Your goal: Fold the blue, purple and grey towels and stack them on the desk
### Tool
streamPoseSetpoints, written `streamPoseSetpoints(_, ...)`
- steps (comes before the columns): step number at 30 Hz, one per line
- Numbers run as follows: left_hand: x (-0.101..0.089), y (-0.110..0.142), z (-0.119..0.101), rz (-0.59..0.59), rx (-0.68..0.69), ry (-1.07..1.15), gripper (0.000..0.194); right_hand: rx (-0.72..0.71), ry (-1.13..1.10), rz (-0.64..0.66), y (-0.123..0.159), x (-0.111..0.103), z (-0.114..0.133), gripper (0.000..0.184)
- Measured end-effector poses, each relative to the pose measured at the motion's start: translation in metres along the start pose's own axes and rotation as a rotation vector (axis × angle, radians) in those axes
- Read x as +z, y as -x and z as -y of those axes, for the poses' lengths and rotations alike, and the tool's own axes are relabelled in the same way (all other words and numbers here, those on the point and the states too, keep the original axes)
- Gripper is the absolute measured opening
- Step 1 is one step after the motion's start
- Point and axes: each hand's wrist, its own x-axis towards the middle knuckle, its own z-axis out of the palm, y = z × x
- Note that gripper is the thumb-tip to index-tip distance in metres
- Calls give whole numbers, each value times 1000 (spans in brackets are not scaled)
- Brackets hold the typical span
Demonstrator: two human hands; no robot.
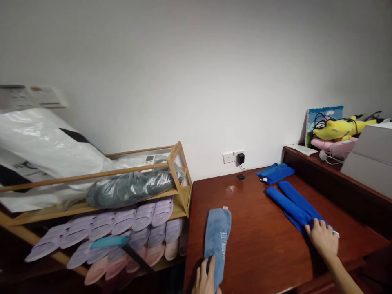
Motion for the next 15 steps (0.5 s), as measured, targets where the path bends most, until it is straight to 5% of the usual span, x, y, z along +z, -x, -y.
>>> streamPoseSetpoints(4, -5, -1, -24, 38, 78, 271, 82, 7, 166, -159, 27, -10, -17, 40)
streamPoseSetpoints(8, -18, -2, -35, 98, 1, 636, 73, 87, -160, -107, 30, -49, -9, 49)
streamPoseSetpoints(12, -31, -2, -33, 137, -278, 1182, 52, -98, -571, 33, 72, -95, 58, 52)
streamPoseSetpoints(15, -36, 5, -38, 250, -483, 1634, 41, -370, -798, 435, 137, -121, 128, 55)
